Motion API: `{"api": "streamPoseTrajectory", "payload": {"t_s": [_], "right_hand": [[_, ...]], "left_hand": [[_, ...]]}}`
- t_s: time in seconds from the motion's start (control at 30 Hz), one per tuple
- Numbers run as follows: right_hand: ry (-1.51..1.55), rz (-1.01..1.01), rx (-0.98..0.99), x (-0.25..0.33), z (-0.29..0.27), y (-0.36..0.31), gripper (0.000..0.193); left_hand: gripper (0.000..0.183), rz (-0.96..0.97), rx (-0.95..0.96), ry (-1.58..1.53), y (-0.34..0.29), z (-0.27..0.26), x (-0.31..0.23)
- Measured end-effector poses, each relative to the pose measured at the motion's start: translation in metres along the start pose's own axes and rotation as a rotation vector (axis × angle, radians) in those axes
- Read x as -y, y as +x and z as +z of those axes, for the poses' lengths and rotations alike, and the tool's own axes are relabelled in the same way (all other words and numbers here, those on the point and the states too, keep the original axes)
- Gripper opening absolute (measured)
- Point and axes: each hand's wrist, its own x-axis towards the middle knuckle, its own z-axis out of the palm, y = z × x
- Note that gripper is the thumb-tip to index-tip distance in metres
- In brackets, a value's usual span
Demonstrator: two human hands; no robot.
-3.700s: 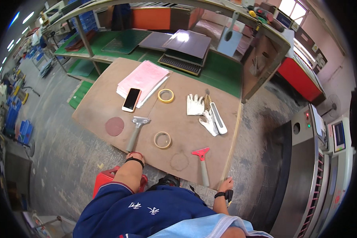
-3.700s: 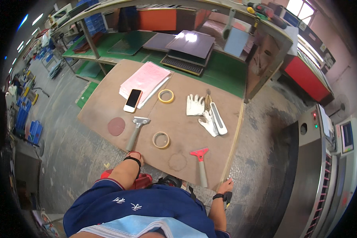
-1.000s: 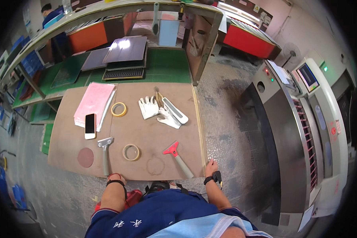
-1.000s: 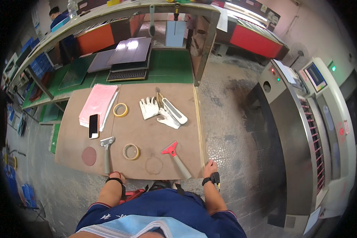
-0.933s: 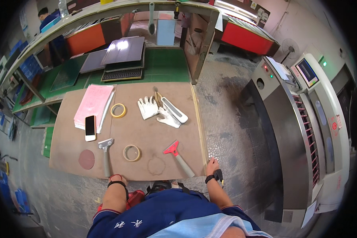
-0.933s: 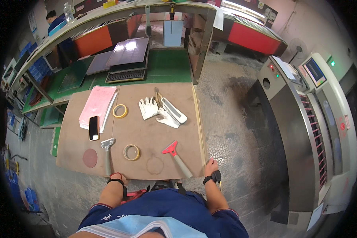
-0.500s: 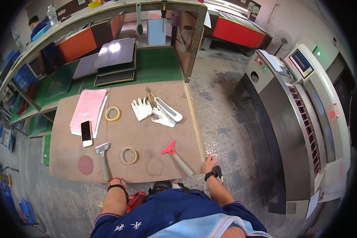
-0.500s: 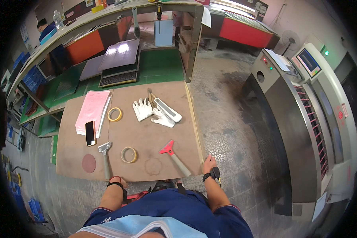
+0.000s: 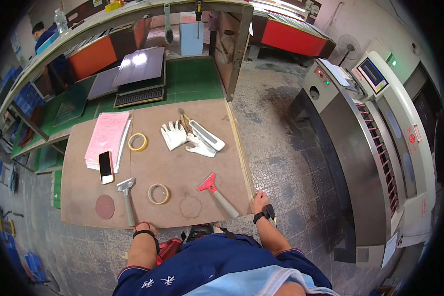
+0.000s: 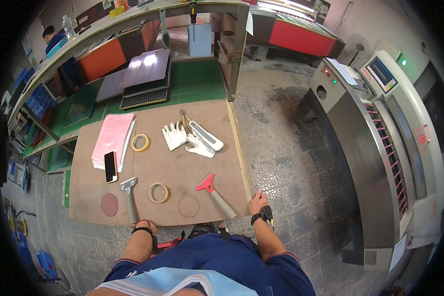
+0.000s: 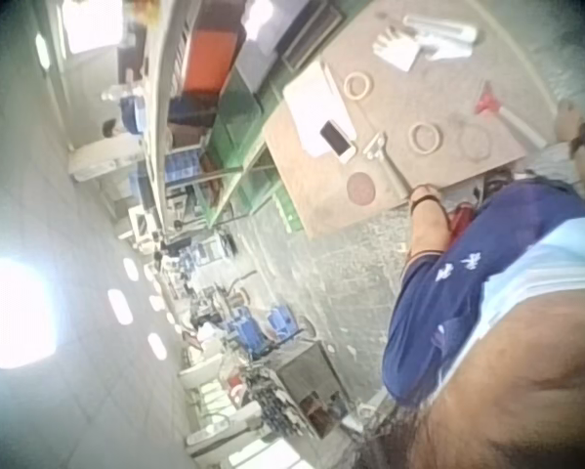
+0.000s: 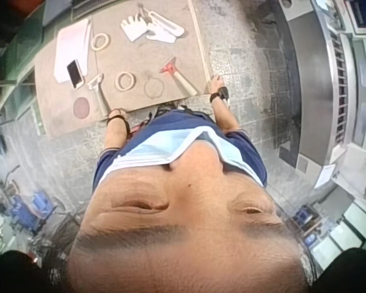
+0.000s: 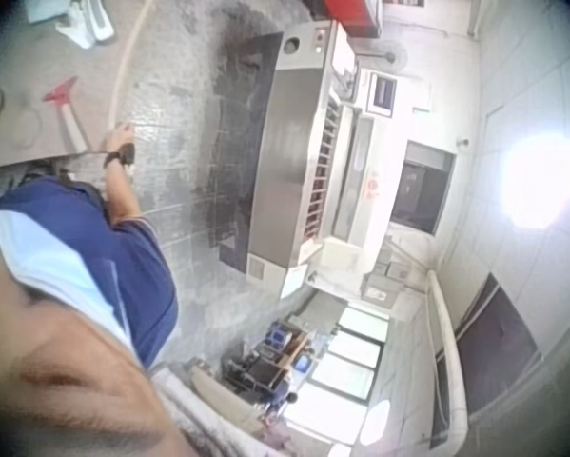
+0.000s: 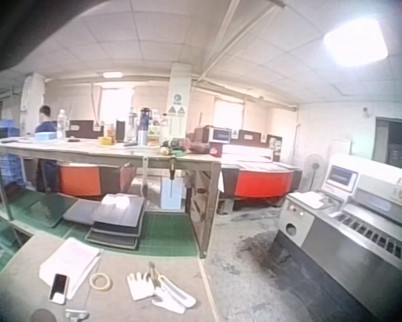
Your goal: Checking mesh filter panels as they come out of a machine and organizing them on a table, then using a cleaning tool on the workbench.
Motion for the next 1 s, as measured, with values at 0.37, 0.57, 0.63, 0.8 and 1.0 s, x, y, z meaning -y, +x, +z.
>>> {"api": "streamPoseTrajectory", "payload": {"t_s": [0.37, 0.57, 0.63, 0.8, 1.0], "right_hand": [[0.035, -0.035, -0.032, -0.007, 0.006, 0.002, 0.04], [0.039, -0.028, -0.044, -0.006, 0.005, 0.001, 0.041], [0.022, -0.029, -0.028, -0.005, 0.004, 0.001, 0.04], [0.022, -0.042, -0.036, -0.008, 0.005, 0.002, 0.04], [0.009, -0.035, -0.037, -0.007, 0.005, 0.002, 0.04]], "left_hand": [[0.049, 0.033, -0.091, 0.05, -0.02, 0.0, -0.003], [0.05, 0.019, -0.057, 0.045, -0.006, 0.0, -0.002], [0.046, 0.02, 0.007, 0.029, -0.001, -0.001, 0.001], [0.04, 0.002, -0.063, 0.019, -0.016, -0.001, -0.003], [0.039, 0.007, -0.108, 0.021, -0.034, -0.001, -0.007]]}}
